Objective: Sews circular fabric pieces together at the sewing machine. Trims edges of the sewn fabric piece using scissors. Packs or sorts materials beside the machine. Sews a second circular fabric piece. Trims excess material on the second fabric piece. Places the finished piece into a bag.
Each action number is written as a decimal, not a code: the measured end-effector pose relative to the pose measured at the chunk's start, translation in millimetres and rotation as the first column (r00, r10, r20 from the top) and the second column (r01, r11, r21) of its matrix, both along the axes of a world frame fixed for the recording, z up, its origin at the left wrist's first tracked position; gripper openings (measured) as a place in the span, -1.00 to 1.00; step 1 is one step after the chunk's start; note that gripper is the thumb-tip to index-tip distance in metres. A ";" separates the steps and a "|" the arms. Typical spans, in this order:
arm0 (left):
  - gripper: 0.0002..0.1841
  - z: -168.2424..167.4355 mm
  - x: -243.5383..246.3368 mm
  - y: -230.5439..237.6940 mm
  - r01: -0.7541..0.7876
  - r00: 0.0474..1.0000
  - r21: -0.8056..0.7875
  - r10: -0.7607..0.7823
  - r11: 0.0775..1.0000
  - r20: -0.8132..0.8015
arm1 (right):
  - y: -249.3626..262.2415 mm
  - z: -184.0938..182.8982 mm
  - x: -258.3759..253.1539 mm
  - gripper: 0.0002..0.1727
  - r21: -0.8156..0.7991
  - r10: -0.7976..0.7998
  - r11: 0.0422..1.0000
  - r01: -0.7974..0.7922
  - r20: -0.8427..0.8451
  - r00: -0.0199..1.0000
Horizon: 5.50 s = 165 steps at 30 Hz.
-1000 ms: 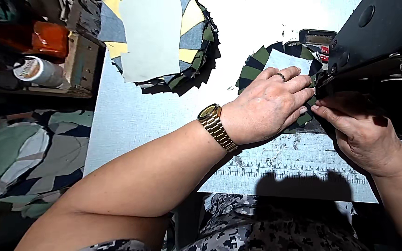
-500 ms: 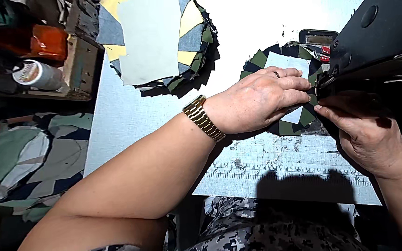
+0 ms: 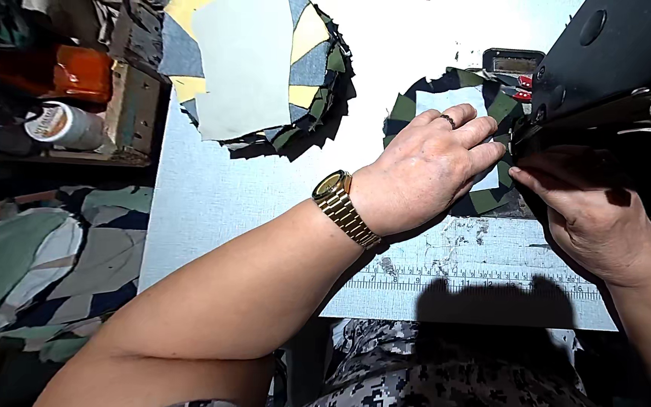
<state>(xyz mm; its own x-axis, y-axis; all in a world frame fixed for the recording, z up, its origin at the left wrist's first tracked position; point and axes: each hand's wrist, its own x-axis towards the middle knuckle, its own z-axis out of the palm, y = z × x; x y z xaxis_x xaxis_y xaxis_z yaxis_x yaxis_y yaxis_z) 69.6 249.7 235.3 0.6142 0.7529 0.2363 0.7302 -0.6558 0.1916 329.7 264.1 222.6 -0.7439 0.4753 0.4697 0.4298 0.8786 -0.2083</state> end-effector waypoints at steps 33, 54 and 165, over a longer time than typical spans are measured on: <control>-0.54 -0.2 -1.7 4.0 0.035 0.999 -0.012 -0.036 0.999 -0.030 | -0.1 2.2 -2.0 -0.66 -0.029 -0.026 0.999 0.027 0.022 0.999; -0.46 1.1 7.4 -2.9 -0.101 0.993 -0.010 0.100 0.995 -0.057 | 1.0 1.5 0.5 -0.66 0.008 -0.040 0.999 0.039 0.024 0.999; -0.48 -2.8 5.8 1.7 -0.080 0.995 0.012 0.080 0.997 -0.064 | -2.4 0.6 -0.6 -0.67 -0.006 0.015 1.000 -0.015 -0.011 1.000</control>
